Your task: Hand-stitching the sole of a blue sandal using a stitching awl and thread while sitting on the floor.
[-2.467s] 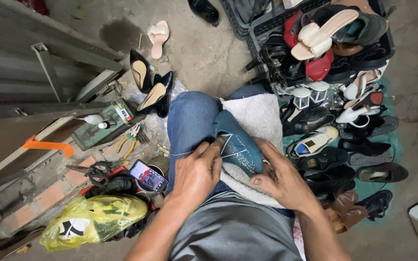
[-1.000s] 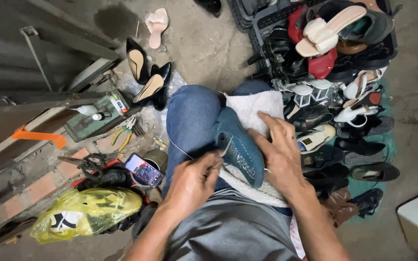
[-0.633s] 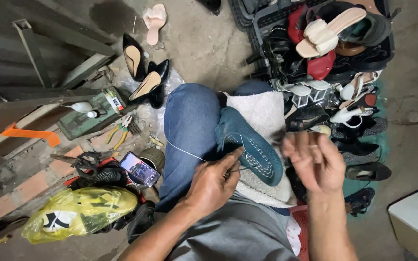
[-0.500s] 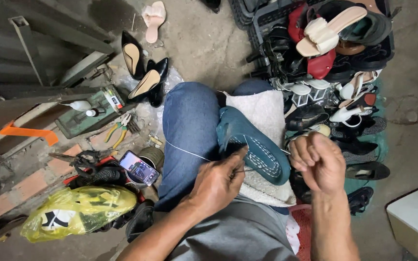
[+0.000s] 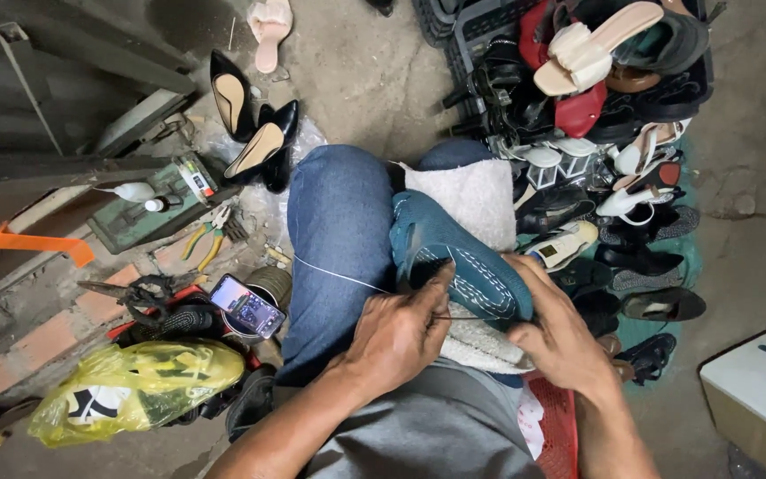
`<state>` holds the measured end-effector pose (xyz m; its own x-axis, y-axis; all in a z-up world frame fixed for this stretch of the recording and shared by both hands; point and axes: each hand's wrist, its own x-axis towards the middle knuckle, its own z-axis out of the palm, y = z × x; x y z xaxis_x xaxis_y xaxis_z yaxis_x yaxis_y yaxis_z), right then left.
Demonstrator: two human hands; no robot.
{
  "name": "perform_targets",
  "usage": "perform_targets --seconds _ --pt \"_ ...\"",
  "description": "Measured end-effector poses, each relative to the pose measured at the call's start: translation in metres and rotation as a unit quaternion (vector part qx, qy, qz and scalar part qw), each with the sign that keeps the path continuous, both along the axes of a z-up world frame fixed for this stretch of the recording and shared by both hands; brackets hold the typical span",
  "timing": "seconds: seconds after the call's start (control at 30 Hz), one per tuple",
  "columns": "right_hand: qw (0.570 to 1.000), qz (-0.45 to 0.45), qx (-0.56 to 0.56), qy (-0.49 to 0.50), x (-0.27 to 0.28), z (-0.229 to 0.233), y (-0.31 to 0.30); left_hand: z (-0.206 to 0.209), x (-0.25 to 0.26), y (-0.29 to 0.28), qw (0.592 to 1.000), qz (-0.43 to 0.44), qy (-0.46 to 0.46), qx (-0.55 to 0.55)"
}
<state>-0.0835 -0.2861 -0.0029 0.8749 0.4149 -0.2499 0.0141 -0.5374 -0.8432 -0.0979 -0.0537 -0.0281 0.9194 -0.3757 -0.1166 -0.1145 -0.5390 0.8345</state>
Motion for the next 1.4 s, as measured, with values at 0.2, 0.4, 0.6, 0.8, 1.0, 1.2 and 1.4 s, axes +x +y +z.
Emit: perform_targets --seconds 0.2,0.4,0.6,0.8,1.0,1.2,1.4 --pt "0.999 -0.015 0.034 -0.018 -0.006 -0.049 -0.017 0.000 0.004 -0.002 0.995 0.045 -0.077 -0.038" --pt "0.972 -0.178 0.110 -0.108 -0.005 -0.064 -0.005 0.001 0.008 -0.002 0.997 0.045 -0.068 -0.009" --pt "0.961 -0.256 0.070 -0.075 -0.003 -0.061 -0.010 0.012 0.011 0.018 0.997 0.044 -0.058 0.011" --pt "0.956 -0.268 0.060 -0.102 0.001 -0.073 -0.012 0.033 0.013 0.041 0.993 0.042 -0.078 0.076" --pt "0.958 -0.262 0.054 -0.098 0.007 -0.067 -0.009 0.015 0.008 0.027 0.993 0.016 -0.079 0.081" --pt "0.957 -0.258 0.053 -0.119 0.005 -0.070 -0.010 0.030 0.021 0.022 0.991 0.033 -0.098 0.085" --pt "0.957 -0.255 0.058 -0.123 0.009 -0.062 -0.003 0.028 0.021 0.020 0.990 0.036 -0.106 0.090"
